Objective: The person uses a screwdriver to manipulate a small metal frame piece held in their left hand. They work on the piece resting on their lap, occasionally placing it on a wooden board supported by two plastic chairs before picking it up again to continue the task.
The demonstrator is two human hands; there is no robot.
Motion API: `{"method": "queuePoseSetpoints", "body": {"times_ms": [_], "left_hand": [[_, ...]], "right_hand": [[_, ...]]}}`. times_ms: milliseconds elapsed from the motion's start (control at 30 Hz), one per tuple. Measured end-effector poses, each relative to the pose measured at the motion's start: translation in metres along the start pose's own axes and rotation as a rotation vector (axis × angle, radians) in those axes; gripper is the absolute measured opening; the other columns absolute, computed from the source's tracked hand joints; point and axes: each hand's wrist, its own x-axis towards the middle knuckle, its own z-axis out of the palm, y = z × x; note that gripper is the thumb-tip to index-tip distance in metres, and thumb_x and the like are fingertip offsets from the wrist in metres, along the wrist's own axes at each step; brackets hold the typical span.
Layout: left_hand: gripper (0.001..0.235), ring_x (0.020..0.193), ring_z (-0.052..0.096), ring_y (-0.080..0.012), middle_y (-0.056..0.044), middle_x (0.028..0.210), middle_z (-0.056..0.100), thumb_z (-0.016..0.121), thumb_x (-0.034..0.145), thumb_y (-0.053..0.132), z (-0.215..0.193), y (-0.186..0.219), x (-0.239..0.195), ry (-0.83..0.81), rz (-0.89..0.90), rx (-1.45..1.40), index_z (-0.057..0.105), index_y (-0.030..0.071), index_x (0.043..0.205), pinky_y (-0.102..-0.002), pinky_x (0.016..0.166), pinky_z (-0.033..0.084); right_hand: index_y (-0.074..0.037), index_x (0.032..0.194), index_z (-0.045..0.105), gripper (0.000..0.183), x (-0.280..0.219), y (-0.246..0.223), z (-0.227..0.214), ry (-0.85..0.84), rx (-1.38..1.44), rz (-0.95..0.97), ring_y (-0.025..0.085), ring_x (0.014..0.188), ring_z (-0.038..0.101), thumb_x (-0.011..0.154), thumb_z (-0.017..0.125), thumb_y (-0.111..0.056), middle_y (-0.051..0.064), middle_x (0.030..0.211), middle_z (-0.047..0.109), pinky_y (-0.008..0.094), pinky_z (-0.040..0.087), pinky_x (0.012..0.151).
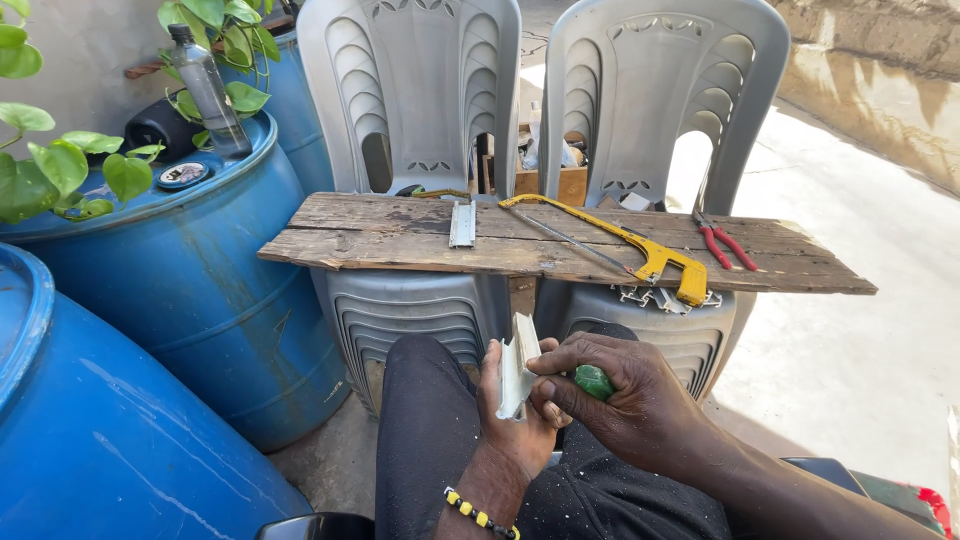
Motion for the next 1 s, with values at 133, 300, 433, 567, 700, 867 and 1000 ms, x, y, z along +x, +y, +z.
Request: {"method": "queuePoseSetpoints", "body": {"times_ms": [133,300,433,567,700,867,1000], "left_hand": [[0.065,0.049,0.053,-0.0149,-0.001,0.076,0.062,0.045,0.104,0.068,-0.012,0.004,0.014,-0.003,-0.039,0.011,0.072,0.009,0.113,-0.03,0.037,0.034],[0.052,0.054,0.058,-0.0243,-0.013,0.076,0.066,0.04,0.112,0.053,-0.041,0.018,0.04,0.125,0.04,-0.03,0.067,0.008,0.109,-0.038,0.049,0.048],[0.041,0.066,0.065,-0.0269,-0.016,0.079,0.069,0.05,0.109,0.032,-0.039,0.027,0.04,0.369,0.173,-0.018,0.079,0.002,0.109,-0.04,0.056,0.053],[0.034,0.049,0.051,-0.0158,-0.003,0.073,0.058,0.047,0.108,0.039,-0.071,0.032,0.057,0.143,0.161,-0.132,0.07,0.015,0.11,-0.03,0.039,0.04],[0.031,0.049,0.057,-0.0188,-0.005,0.073,0.061,0.049,0.106,0.036,-0.08,0.036,0.061,0.122,0.214,-0.162,0.072,0.015,0.114,-0.032,0.039,0.044],[0.041,0.049,0.049,-0.0158,-0.003,0.069,0.056,0.045,0.108,0.048,-0.08,0.038,0.066,0.188,0.191,-0.153,0.072,0.017,0.105,-0.031,0.041,0.039],[0.065,0.05,0.048,-0.0193,-0.006,0.071,0.057,0.028,0.112,0.063,-0.103,0.035,0.086,0.203,0.199,-0.178,0.072,0.016,0.107,-0.035,0.041,0.037]], "right_hand": [[-0.016,0.111,0.079,0.018,0.005,-0.006,-0.006,-0.075,-0.049,-0.084,0.016,0.082,0.083,0.1,0.07,-0.028,0.0,0.096,0.083,0.03,0.062,0.075],[-0.017,0.109,0.075,0.013,0.006,-0.006,-0.01,-0.309,-0.006,-0.174,0.022,0.08,0.079,0.102,0.069,-0.026,0.004,0.096,0.077,0.034,0.059,0.067],[-0.019,0.111,0.08,0.019,0.005,-0.004,-0.007,-0.27,-0.102,-0.06,0.017,0.08,0.084,0.094,0.079,-0.027,-0.001,0.102,0.084,0.034,0.065,0.063],[-0.009,0.105,0.081,0.034,0.008,-0.029,-0.036,-0.073,-0.091,0.073,0.017,0.078,0.078,0.099,0.053,-0.027,0.006,0.091,0.082,0.032,0.061,0.067],[-0.016,0.099,0.087,0.053,-0.003,-0.056,-0.066,-0.067,-0.13,0.19,0.012,0.048,0.083,0.1,0.046,-0.049,-0.002,0.068,0.086,0.027,0.058,0.05],[-0.016,0.084,0.093,0.032,-0.029,-0.071,-0.071,-0.043,-0.073,0.2,0.007,0.052,0.082,0.079,0.084,-0.046,-0.003,0.067,0.091,0.024,0.064,0.046],[-0.024,0.097,0.088,0.028,-0.045,-0.078,-0.067,-0.029,-0.264,-0.039,0.003,0.06,0.082,0.072,0.094,-0.036,-0.007,0.081,0.088,0.017,0.064,0.061]]}}
